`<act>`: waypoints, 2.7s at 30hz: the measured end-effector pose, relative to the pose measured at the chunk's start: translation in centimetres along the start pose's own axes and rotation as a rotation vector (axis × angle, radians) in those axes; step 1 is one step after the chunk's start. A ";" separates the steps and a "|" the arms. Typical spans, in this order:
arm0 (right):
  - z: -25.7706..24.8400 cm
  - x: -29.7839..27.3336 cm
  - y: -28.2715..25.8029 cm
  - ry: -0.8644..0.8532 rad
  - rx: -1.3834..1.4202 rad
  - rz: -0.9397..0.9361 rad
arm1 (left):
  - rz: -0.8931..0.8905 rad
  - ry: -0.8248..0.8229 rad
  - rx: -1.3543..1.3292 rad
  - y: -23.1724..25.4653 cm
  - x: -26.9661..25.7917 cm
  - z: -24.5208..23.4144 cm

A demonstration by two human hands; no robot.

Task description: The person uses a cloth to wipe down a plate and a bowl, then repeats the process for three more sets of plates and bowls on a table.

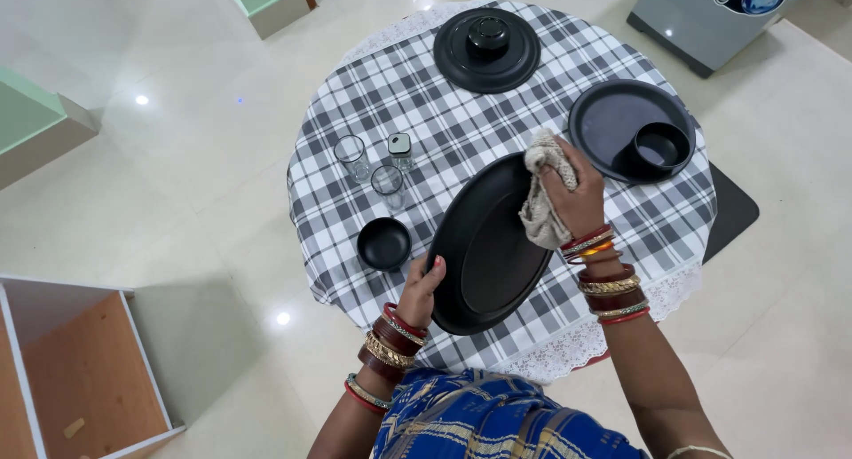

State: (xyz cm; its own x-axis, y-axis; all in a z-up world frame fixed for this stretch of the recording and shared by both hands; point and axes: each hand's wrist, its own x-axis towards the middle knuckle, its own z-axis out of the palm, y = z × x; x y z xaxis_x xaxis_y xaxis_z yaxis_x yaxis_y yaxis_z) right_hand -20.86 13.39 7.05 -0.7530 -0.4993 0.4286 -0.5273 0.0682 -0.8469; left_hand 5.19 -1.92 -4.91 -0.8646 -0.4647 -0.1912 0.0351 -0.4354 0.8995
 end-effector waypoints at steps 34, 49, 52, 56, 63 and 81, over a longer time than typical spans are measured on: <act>-3.8 -16.8 4.5 0.305 1.072 0.829 | -0.376 0.003 -0.532 11.2 2.2 -4.6; 13.3 -8.6 -4.3 0.066 -0.291 0.106 | -0.381 -0.056 -0.307 5.6 2.0 -2.4; 16.0 -10.8 -5.3 -0.053 -0.184 0.221 | -0.256 -0.072 -0.223 5.2 2.5 -3.2; 16.5 -15.8 -5.0 -0.172 -0.271 0.152 | -0.148 -0.147 -0.387 5.6 2.6 -3.9; 8.9 -16.4 1.0 -0.018 -0.440 0.267 | -0.336 -0.110 -0.398 4.2 2.4 -4.5; 16.0 -12.7 -8.2 -0.097 -0.393 -0.107 | -0.151 -0.283 -0.409 5.9 3.0 -4.3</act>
State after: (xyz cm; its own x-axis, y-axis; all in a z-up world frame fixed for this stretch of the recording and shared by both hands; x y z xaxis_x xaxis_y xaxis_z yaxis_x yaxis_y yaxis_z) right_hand -0.67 5.39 3.49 -0.6554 -0.5990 0.4600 -0.7246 0.3268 -0.6067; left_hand 4.94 -9.21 -1.90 -0.9748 -0.1714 -0.1426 0.0436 -0.7737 0.6320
